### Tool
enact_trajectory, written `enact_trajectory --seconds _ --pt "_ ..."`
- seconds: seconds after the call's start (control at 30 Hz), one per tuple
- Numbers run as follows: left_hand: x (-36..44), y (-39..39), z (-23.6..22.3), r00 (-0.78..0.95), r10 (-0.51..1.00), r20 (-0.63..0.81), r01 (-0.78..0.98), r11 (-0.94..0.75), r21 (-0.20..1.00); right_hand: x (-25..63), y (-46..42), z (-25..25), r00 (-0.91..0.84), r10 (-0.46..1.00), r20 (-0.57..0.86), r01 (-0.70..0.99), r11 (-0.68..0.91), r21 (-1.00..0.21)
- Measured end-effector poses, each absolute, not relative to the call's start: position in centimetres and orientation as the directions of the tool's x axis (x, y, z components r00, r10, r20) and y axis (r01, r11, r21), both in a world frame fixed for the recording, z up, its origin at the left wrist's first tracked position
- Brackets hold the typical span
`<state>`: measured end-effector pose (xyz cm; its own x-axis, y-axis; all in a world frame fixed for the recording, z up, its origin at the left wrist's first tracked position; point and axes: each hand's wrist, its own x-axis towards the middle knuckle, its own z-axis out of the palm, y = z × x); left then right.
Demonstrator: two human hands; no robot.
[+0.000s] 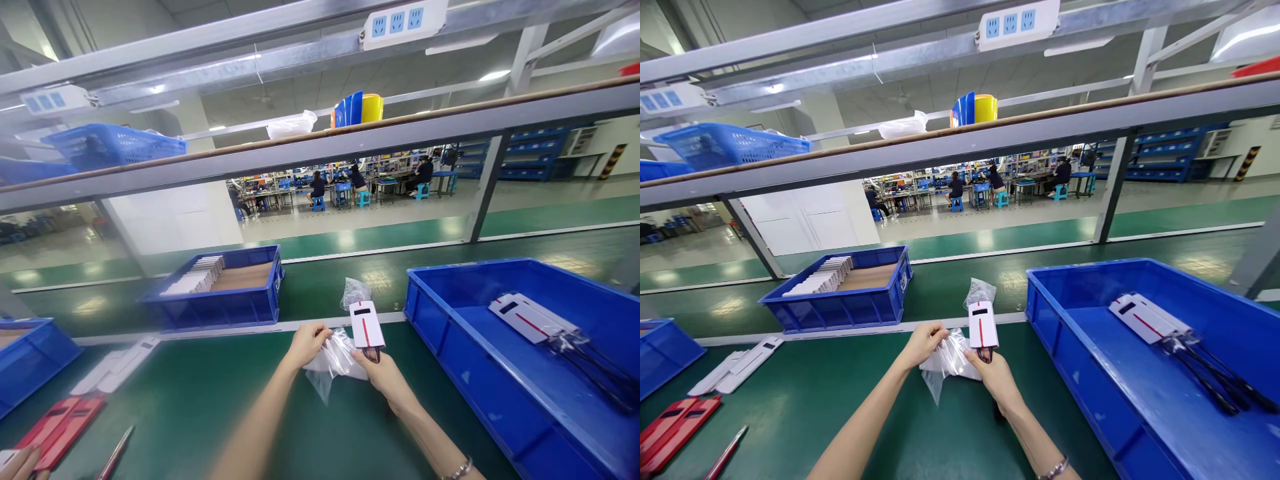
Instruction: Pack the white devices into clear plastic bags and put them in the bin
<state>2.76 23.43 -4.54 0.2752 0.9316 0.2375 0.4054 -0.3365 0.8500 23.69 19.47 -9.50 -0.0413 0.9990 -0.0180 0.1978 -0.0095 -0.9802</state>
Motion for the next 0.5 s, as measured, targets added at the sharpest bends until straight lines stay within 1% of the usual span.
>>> enact_trajectory --seconds 0.1,0.23,0.37,0.5 --pt "2.4 23.7 -4.6 0.212 0.934 0.288 0.392 -0.351 0.85 23.9 19.6 -9.8 -0.03 0.999 -0.032 0.23 -0.025 -0.973" --pt "1.0 23.7 -3.7 0.133 0.934 0.331 0.316 -0.357 0.879 24.3 19.8 -10.3 0.013 0.996 -0.085 0.33 -0.085 -0.94" --pt "-0.9 21.9 -1.0 0.101 0.925 0.366 0.213 -0.38 0.9 24.8 20.0 -10.1 0.047 0.994 -0.1 0.44 -0.11 -0.891" --pt "-2.5 19.0 2.8 0.06 0.914 0.401 0.14 -0.405 0.903 25.5 20.1 -8.9 0.097 0.994 -0.051 0.517 -0.094 -0.851"
